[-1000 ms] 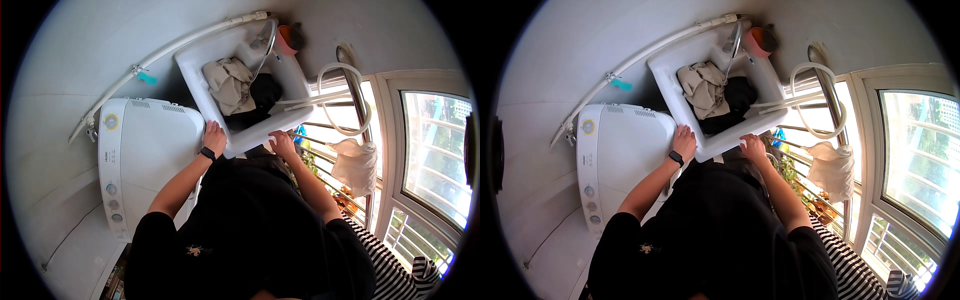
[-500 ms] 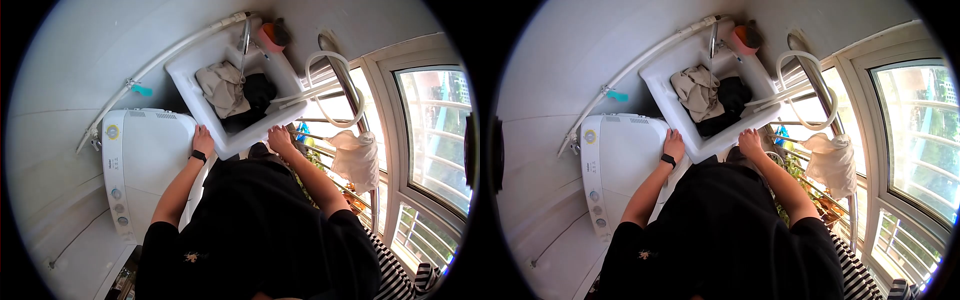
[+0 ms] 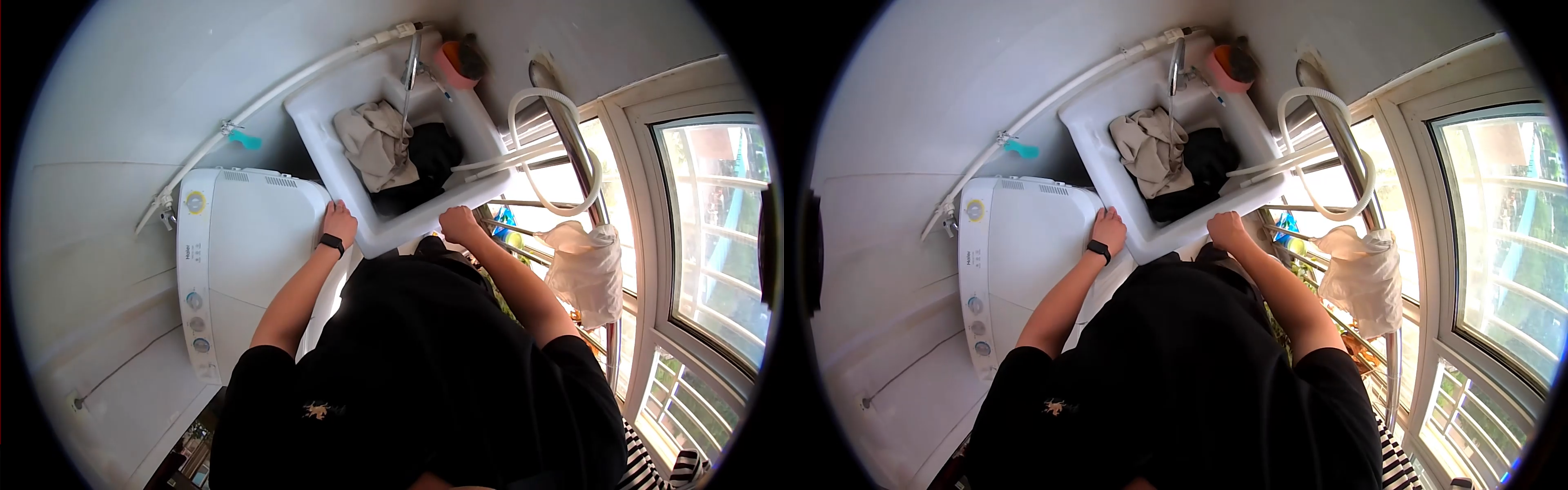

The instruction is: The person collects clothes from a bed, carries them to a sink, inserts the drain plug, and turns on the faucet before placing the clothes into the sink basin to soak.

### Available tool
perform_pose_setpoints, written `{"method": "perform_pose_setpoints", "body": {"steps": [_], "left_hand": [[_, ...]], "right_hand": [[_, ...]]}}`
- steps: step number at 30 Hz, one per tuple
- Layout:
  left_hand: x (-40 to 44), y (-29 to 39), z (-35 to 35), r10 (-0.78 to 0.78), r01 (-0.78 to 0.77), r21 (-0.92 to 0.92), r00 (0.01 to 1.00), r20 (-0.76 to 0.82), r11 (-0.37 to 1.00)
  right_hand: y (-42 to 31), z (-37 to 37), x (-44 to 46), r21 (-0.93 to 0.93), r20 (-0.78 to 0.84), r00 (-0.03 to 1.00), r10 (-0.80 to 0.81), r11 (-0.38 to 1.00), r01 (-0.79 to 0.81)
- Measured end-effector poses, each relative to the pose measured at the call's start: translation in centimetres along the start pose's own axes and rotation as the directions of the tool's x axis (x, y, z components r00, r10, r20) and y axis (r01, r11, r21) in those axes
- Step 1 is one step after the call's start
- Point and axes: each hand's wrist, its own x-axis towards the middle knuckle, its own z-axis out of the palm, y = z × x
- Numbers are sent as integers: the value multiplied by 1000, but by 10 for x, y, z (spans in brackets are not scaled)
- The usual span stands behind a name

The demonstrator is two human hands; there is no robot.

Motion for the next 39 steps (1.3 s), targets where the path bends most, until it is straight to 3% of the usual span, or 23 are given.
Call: {"method": "perform_pose_setpoints", "body": {"steps": [2, 5, 8, 11, 12, 14, 15, 18, 21, 24, 34, 39], "left_hand": [[4, -1, 0, 5, -5, 20, 1000, 27, 1000], [11, -4, -45, 17, 1, -94, 982, 189, 996], [42, -10, -80, 68, -8, -256, 972, 225, 967], [90, -12, -129, 234, -204, -452, 972, 10, 868], [111, -13, -129, 246, -285, -502, 958, -144, 817], [139, -12, -173, 248, -300, -554, 954, -169, 777], [169, -14, -162, 238, -357, -527, 929, -283, 771], [199, -16, -195, 126, -209, -592, 976, -179, 778], [223, -18, -184, 83, -188, -571, 975, -204, 799], [229, -19, -182, 76, -129, -596, 991, -113, 792], [229, -24, -180, 77, -126, -599, 991, -108, 791], [228, -29, -175, 73, -157, -578, 983, -166, 800]], "right_hand": [[1, 0, -2, 9, 4, 1000, -15, 1000, 15], [2, 6, -7, -16, -38, 998, -48, 999, 47], [2, 7, -10, -32, -31, 997, -73, 997, 72], [3, 12, -12, -38, -59, 996, -73, 997, 70], [4, 16, -10, -41, -57, 995, -78, 996, 75], [5, 21, -9, -44, -72, 995, -69, 997, 66], [3, 23, -10, -41, -89, 995, -55, 998, 51], [1, 22, -12, -7, -84, 996, -35, 999, 35], [2, 24, -11, 40, -107, 994, -10, 999, 14], [3, 30, -12, 70, -136, 991, 14, 998, -5], [1, 26, -18, 77, -173, 985, 9, 997, 4], [3, 23, -16, 104, -63, 998, 22, 995, -15]]}}
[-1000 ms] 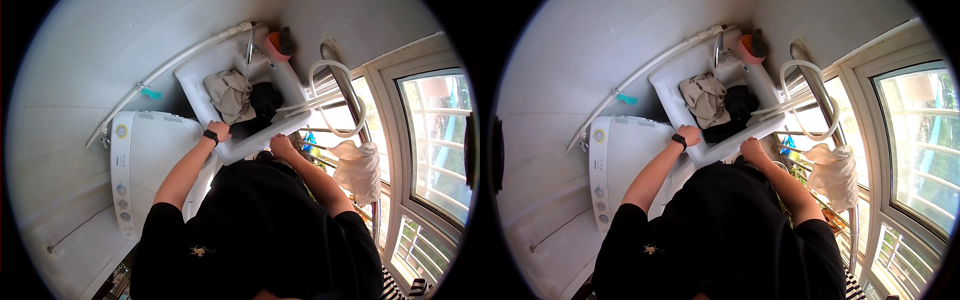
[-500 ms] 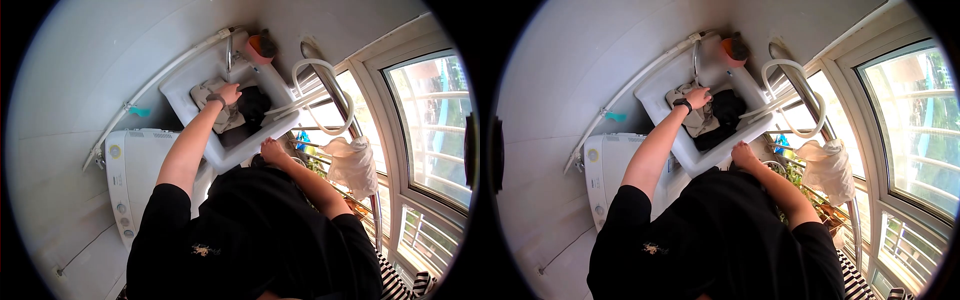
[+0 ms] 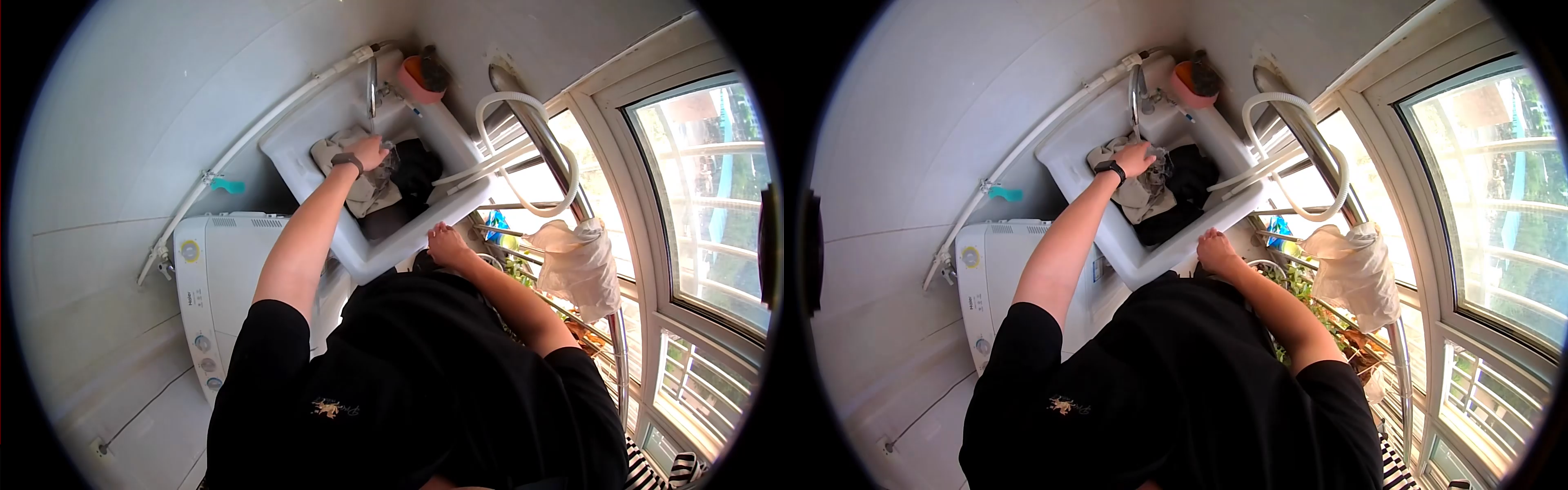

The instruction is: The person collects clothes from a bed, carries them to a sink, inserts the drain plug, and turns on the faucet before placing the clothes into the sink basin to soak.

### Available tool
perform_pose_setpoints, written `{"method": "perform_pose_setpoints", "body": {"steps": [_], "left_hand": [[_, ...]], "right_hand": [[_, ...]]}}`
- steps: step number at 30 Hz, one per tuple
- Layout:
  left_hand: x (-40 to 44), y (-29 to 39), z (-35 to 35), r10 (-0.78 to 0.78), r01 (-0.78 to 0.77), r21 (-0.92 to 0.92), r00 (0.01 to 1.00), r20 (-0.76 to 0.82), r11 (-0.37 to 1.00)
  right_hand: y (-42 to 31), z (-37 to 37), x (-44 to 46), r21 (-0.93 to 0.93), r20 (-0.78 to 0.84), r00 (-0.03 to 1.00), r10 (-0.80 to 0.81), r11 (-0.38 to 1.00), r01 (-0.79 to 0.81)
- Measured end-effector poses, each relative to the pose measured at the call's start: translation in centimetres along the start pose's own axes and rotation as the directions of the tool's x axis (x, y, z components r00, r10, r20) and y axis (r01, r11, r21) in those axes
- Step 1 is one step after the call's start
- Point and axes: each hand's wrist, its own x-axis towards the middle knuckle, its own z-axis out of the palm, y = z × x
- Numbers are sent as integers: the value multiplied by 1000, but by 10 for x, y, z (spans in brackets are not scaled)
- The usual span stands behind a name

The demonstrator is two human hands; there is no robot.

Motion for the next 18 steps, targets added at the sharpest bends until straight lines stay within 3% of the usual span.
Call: {"method": "perform_pose_setpoints", "body": {"steps": [4, 7, 10, 11, 18], "left_hand": [[-2, 1, -6, -22, 22, 1, 999, 37, 1000], [-6, -1, -5, 14, -14, 18, 1000, -3, 1000], [-29, 9, -15, -49, 45, 45, 995, 90, 998], [-30, -8, 6, 2, -2, 3, 1000, 15, 1000], [-107, -53, 68, -212, 202, 68, 960, 185, 977]], "right_hand": [[2, 11, 4, -16, 6, 1000, 11, 1000, -11], [1, 13, 1, -6, -106, 994, 5, 1000, -6], [0, 11, 1, 14, -76, 997, 13, 1000, -12], [-1, 11, 1, 16, -77, 997, 18, 1000, -17], [-2, 10, -2, 24, -57, 998, 21, 1000, -20]]}}
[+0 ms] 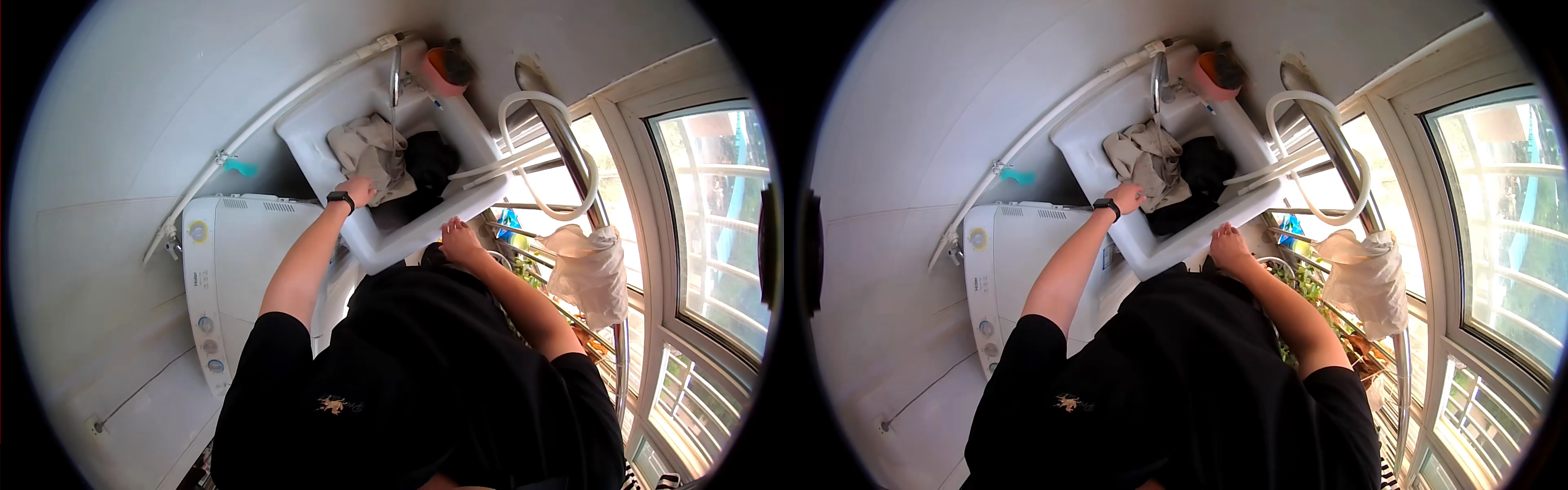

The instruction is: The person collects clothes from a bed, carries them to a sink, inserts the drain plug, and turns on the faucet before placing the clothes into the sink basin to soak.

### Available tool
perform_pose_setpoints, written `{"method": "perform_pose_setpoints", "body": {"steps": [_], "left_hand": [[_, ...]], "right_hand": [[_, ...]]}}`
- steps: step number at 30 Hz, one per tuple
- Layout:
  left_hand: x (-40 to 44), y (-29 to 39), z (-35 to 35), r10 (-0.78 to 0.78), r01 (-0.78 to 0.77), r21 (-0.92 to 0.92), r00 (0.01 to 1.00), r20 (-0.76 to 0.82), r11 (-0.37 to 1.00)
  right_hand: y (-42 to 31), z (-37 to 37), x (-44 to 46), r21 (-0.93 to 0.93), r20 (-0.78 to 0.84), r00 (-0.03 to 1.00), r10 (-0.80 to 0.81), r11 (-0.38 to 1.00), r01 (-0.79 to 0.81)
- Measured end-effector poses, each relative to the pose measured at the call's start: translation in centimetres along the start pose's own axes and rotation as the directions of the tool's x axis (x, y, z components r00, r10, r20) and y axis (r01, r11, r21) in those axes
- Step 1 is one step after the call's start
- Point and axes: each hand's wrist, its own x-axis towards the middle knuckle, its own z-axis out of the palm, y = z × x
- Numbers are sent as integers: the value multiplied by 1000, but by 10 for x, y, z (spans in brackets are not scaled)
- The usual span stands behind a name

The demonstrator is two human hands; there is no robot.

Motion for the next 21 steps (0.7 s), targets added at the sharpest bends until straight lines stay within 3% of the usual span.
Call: {"method": "perform_pose_setpoints", "body": {"steps": [6, 9, 11, 14, 18, 21], "left_hand": [[-23, -33, 21, -41, 45, 221, 999, -22, 974], [-35, -43, 16, -29, 154, 418, 957, -290, 895], [-39, -44, -3, -205, 291, 441, 951, -233, 849], [-46, -51, -24, -341, 347, 542, 933, -116, 766], [-42, -67, -9, -319, 305, 532, 945, -69, 790], [-39, -71, -8, -316, 318, 438, 945, -79, 841]], "right_hand": [[-1, 0, -1, -39, 21, 1000, -1, 999, 2], [-1, 1, -1, -44, 18, 1000, 4, 999, -3], [-2, -2, -1, -31, 47, 999, 4, 1000, -2], [-3, -5, 0, -28, 69, 998, 5, 1000, -3], [1, 5, 4, -115, -2, 1000, -30, 993, 29], [-8, -39, 14, -70, 200, 979, 27, 997, -13]]}}
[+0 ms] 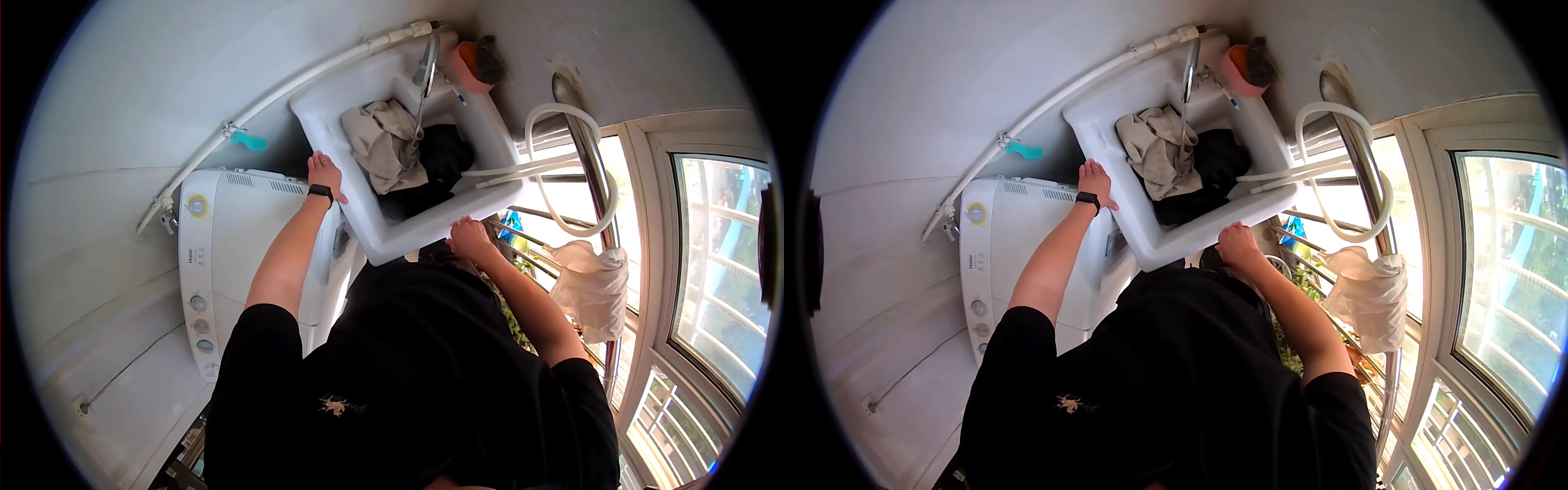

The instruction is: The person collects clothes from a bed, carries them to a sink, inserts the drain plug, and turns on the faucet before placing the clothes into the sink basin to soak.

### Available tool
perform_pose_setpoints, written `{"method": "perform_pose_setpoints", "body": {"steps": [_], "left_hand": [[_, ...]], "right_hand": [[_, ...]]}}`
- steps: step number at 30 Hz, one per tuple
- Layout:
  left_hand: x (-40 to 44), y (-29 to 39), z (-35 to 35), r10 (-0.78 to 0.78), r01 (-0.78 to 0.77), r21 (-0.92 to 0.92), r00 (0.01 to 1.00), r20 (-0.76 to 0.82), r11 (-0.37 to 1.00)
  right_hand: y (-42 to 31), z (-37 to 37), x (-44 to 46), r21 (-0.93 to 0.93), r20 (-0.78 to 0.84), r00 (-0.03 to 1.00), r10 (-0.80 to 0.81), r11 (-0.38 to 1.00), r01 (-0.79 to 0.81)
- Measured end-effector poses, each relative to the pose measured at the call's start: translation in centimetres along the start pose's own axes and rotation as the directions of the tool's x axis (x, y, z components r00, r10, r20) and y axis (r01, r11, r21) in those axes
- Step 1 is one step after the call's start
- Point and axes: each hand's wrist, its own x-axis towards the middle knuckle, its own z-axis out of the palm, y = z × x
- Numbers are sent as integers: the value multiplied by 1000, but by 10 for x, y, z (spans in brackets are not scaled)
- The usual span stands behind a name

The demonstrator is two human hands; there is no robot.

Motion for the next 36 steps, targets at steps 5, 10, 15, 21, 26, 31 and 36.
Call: {"method": "perform_pose_setpoints", "body": {"steps": [5, 10, 15, 21, 26, 31, 36], "left_hand": [[-3, -2, 2, -8, 9, -186, 1000, 7, 982], [-2, -1, 3, -6, 0, -175, 999, -34, 985], [-5, -2, -3, -3, -6, -180, 999, -47, 984], [-8, -4, -7, 15, -22, -167, 999, -44, 986], [-7, -6, -11, 35, -40, -171, 999, -33, 985], [-7, -5, -10, 27, -31, -168, 999, -27, 985], [-9, -3, -11, -2, -8, -137, 997, -75, 991]], "right_hand": [[11, -53, 55, 170, -7, 999, -49, 984, 50], [3, -98, 149, 190, -134, 960, -244, 945, 267], [1, -127, 232, 120, -46, 935, -351, 927, 354], [16, -124, 309, 26, -25, 932, -360, 932, 361], [22, -137, 326, -142, -247, 842, -480, 877, 459], [19, -135, 329, 833, -227, 973, -53, 507, 221], [-4, -162, 299, 943, 102, 995, 14, -320, -92]]}}
